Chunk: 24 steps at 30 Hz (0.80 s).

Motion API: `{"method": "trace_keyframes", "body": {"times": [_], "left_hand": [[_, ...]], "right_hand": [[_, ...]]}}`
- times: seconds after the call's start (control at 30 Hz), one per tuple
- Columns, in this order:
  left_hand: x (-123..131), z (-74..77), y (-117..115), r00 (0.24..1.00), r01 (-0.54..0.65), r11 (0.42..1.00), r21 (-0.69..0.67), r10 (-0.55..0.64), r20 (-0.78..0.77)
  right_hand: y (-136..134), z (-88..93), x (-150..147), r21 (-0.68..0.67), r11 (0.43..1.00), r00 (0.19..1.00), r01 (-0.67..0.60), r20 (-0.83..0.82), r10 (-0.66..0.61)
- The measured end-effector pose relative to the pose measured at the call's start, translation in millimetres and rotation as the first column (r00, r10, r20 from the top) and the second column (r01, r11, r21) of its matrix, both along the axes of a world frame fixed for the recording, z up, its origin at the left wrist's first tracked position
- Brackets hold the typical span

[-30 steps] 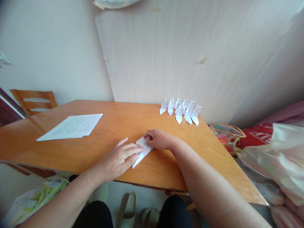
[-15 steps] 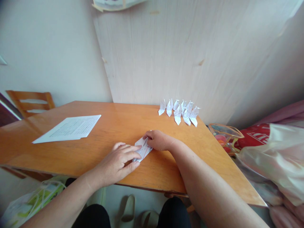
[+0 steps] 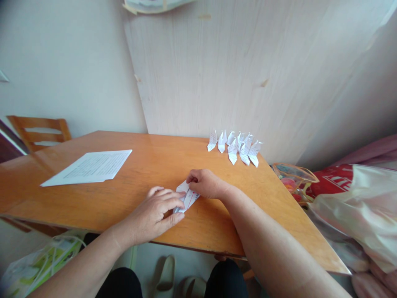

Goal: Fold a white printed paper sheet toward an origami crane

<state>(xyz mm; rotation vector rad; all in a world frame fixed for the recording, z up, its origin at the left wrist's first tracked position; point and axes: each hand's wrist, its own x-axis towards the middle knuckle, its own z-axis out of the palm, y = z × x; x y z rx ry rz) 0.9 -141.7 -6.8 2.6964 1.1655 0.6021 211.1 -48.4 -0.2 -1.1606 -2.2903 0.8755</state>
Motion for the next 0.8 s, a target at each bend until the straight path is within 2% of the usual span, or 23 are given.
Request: {"method": "trace_keyframes", "body": {"times": [0.07,0.17,0.27,0.33,0.5,0.63,0.8], "left_hand": [[0,0.2,0,1.000,-0.001,1.000,0.003,0.001,0.008],[0,0.3,0,1.000,0.001,1.000,0.005,-0.001,0.018],[1,1.1,-1,0.999,0.008,1.000,-0.012,-0.008,0.041],[2,1.7,-1,0.998,-0.016,0.999,-0.041,0.018,0.066],[-3,-2.2,3,0.971,-0.104,0.987,-0.120,0.127,0.201],[-9,-9.9,8,0.934,-0.078,0.974,-0.211,0.146,0.327],[-9,-14.4,11,0.920,-0.087,0.963,-0.257,0.176,0.349]], "right_hand": [[-2,-1.0,-3,-0.014,1.000,0.998,-0.016,-0.054,0.015],[-7,-2.4,-8,-0.119,0.992,0.993,-0.036,-0.115,0.022],[-9,-3.8,-12,-0.245,0.969,0.993,-0.034,-0.114,0.006],[-8,-4.8,-13,-0.273,0.962,0.996,-0.019,-0.092,-0.007],[-4,-8.5,-11,-0.175,0.983,0.996,-0.058,-0.074,0.045],[-3,-11.4,-11,-0.068,0.993,0.994,-0.098,-0.050,0.095],[-5,-10.3,-12,0.014,0.995,0.995,-0.098,-0.004,0.098]]}}
